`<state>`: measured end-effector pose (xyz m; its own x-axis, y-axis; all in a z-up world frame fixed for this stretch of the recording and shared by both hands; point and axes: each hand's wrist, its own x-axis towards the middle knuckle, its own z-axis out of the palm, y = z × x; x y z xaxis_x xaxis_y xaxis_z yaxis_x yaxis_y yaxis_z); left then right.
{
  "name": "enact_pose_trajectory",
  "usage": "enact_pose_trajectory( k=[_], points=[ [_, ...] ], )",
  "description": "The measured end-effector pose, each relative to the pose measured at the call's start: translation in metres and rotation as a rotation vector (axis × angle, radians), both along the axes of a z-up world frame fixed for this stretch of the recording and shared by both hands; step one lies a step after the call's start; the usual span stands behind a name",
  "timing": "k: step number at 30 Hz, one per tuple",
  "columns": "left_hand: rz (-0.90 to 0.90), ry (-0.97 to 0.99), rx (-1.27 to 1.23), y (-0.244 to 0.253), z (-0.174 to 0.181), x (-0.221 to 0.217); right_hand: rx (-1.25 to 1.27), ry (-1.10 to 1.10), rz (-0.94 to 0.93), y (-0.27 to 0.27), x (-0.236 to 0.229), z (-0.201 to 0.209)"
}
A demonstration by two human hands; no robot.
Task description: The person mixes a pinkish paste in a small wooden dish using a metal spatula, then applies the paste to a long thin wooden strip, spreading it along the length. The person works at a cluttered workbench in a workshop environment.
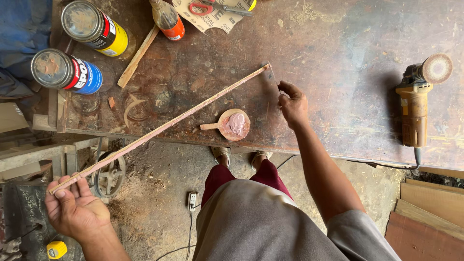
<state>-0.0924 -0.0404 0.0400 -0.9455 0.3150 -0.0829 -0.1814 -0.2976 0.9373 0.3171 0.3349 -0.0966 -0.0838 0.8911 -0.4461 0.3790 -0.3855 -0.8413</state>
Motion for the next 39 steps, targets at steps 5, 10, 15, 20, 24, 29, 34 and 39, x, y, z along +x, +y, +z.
enact_pose_trajectory(
  k=[5, 10, 15, 20, 24, 29, 34, 39],
  points=[
    [0.031, -0.035, -0.003, 0.002, -0.002, -0.002, 0.172, -0.162, 0.072, -0.013, -0.01, -0.008],
    [0.03, -0.01, -0.012, -0.002, -0.011, -0.007, 0.179, -0.352, 0.098, -0.014, -0.001, -0.001],
    [-0.009, -0.01, 0.042, -0.003, -0.011, -0.01, 0.191, -0.345, 0.117, -0.007, 0.005, -0.003],
    [0.003, -0.011, 0.067, 0.002, -0.005, -0.008, 0.126, -0.206, 0.275, -0.01, 0.014, 0.011],
    [-0.008, 0.006, 0.076, 0.009, 0.002, -0.008, -0.063, -0.097, 0.38, -0.035, 0.025, 0.039],
    [-0.006, 0.052, 0.086, 0.009, 0.008, -0.003, 0.206, -0.26, 0.754, -0.095, 0.024, 0.051],
    [-0.077, 0.07, 0.101, 0.011, 0.014, 0.002, 0.244, -0.44, 0.718, -0.123, 0.017, 0.039],
    [-0.09, 0.064, 0.093, 0.009, 0.021, 0.007, 0.332, -0.379, 0.692, -0.127, 0.022, 0.035]
  ],
)
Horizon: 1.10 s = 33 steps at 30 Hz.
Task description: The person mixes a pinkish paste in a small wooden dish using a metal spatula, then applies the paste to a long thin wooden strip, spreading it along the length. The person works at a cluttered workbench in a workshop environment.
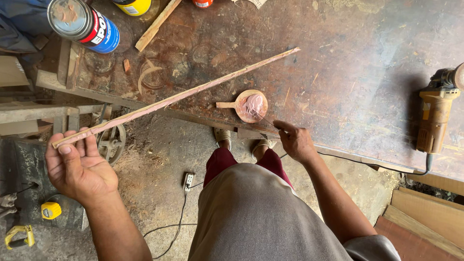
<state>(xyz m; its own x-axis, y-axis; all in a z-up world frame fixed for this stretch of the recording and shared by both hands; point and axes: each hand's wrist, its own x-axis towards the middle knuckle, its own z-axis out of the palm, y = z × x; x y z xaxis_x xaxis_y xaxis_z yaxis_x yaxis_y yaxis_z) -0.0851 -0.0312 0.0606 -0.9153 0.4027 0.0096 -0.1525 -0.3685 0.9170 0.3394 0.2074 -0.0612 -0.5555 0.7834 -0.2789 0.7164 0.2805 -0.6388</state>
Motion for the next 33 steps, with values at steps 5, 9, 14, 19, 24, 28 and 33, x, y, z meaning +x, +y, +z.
enact_pose_trajectory(
  k=[5, 9, 14, 19, 24, 28, 33],
  points=[
    [-0.038, 0.012, 0.019, 0.003, 0.006, 0.006, -0.089, -0.091, -0.016, -0.002, -0.003, 0.001],
    [-0.064, 0.033, 0.038, 0.011, 0.014, 0.01, -0.17, -0.022, -0.056, -0.006, -0.004, 0.0],
    [-0.158, 0.114, 0.071, 0.037, 0.033, 0.013, -0.732, 0.425, -0.342, -0.003, 0.009, 0.007],
    [-0.276, 0.253, 0.12, 0.091, 0.085, 0.011, -0.791, 0.614, -0.459, 0.001, 0.029, 0.04],
    [-0.464, 0.721, 0.139, 0.174, 0.165, 0.019, -0.627, 0.731, -0.452, 0.011, 0.046, 0.094],
    [-0.541, 1.099, 0.161, 0.235, 0.224, 0.054, -0.505, 0.809, -0.429, 0.014, 0.057, 0.141],
    [-0.294, 1.461, 0.195, 0.315, 0.265, 0.135, -0.228, 0.846, -0.366, 0.013, 0.074, 0.191]
  ],
)
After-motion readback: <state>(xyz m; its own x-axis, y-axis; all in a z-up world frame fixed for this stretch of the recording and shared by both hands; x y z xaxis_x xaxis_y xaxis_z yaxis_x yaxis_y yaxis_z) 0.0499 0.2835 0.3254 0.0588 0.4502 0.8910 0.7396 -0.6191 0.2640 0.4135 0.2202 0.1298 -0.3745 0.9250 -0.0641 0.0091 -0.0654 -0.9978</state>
